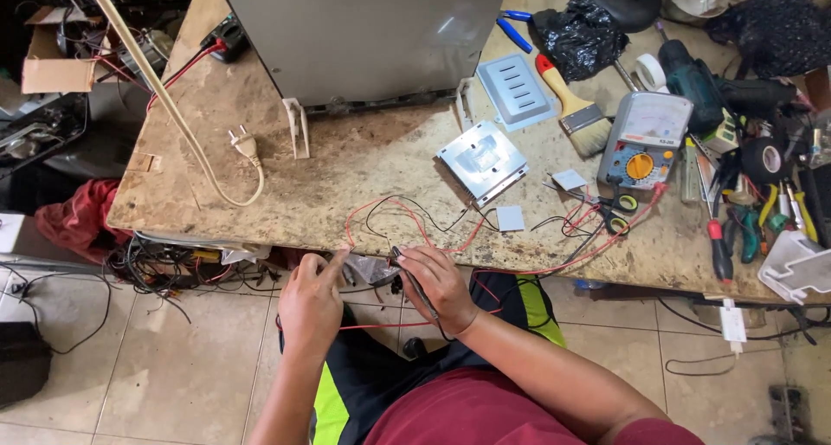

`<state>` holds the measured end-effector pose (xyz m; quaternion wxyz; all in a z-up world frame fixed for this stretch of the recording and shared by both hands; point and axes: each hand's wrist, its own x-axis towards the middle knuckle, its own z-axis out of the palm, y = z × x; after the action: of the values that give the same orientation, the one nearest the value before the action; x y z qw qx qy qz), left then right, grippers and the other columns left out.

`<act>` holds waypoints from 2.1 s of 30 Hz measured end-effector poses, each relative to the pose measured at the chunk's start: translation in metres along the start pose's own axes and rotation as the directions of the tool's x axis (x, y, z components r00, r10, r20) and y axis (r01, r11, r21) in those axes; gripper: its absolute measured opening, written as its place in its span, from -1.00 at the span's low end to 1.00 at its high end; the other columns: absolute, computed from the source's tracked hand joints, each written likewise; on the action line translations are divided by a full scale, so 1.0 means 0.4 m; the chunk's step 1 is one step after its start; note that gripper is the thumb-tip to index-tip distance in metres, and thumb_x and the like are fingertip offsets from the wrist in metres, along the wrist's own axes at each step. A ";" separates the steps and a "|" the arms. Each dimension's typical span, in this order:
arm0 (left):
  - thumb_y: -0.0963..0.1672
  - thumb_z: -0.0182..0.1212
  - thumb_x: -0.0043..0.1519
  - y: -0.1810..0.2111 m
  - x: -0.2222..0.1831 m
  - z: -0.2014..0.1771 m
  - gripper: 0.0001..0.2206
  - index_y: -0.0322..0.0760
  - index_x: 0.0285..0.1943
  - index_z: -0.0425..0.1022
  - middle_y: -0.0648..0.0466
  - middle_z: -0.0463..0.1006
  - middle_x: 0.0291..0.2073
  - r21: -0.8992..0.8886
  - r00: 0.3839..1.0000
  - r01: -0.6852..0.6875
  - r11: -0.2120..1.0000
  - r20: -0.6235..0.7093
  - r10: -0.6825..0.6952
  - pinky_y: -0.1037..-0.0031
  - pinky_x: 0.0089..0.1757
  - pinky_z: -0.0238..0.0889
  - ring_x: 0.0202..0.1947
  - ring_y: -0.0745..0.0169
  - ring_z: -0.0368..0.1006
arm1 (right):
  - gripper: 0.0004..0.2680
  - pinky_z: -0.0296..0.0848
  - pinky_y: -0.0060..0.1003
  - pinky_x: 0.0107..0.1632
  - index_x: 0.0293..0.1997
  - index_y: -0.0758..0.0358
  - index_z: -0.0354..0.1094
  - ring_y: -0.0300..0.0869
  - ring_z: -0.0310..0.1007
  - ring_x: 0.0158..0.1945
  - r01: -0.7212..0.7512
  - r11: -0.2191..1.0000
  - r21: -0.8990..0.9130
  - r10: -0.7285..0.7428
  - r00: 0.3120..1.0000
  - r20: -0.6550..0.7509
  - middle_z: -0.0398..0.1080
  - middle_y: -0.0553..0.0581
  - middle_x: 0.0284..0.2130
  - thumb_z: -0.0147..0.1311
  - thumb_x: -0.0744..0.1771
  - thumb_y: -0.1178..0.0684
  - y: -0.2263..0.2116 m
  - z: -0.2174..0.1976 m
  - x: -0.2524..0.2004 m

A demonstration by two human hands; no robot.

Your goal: Testing electronic components using a multimeter and inspecting parts on a repair bench.

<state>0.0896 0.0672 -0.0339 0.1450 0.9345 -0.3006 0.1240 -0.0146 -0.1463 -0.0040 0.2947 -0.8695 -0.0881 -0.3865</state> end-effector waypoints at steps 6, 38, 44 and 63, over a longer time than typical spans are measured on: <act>-0.13 0.07 0.23 -0.001 0.001 0.007 -0.59 0.38 0.17 0.59 0.19 0.32 -0.30 0.035 0.999 -0.012 0.999 -0.032 0.013 0.20 -0.36 0.47 -0.32 0.03 0.50 | -0.85 0.52 -0.07 -0.06 -0.02 0.38 0.46 0.15 0.54 -0.06 0.021 1.000 -0.012 -0.021 1.000 -0.005 0.52 0.27 -0.08 0.13 0.34 0.19 -0.004 -0.010 0.010; -0.16 0.20 0.28 0.266 -0.024 -0.120 -0.82 -0.19 0.04 0.52 0.10 0.64 -0.11 -0.554 0.987 0.149 0.819 0.041 -0.152 0.35 -0.14 0.39 -0.13 0.13 0.55 | -0.81 0.41 0.08 0.30 0.09 0.34 0.40 0.08 0.53 0.15 -0.152 0.981 0.123 0.130 0.977 0.170 0.49 0.29 0.04 0.13 0.37 0.18 0.000 -0.256 -0.168; -0.17 0.26 0.23 0.473 0.018 -0.048 -0.88 -0.20 -0.08 0.61 0.09 0.68 -0.22 -0.720 0.992 0.008 0.694 0.095 0.087 0.43 -0.15 0.41 -0.20 0.19 0.61 | -0.84 0.50 0.04 0.26 0.00 0.41 0.45 0.09 0.57 0.08 -0.278 0.953 -0.116 0.274 0.960 -0.049 0.52 0.31 -0.05 0.13 0.36 0.16 0.062 -0.411 -0.199; -0.21 0.32 0.16 0.741 0.107 0.089 -0.93 -0.33 -0.22 0.57 -0.05 0.61 -0.66 -0.833 0.892 0.446 0.327 0.383 -0.242 0.55 -0.57 0.32 -0.67 0.34 0.50 | -0.87 0.53 0.12 0.07 -0.09 0.36 0.54 0.23 0.57 0.01 -0.316 0.940 -0.133 0.287 0.937 -0.197 0.58 0.29 -0.17 0.19 0.36 0.12 0.247 -0.530 -0.233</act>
<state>-0.0488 -0.1982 0.0050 0.6196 0.7534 -0.1252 -0.1812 -0.1724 -0.3425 -0.0036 0.2853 -0.8564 0.1045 -0.4174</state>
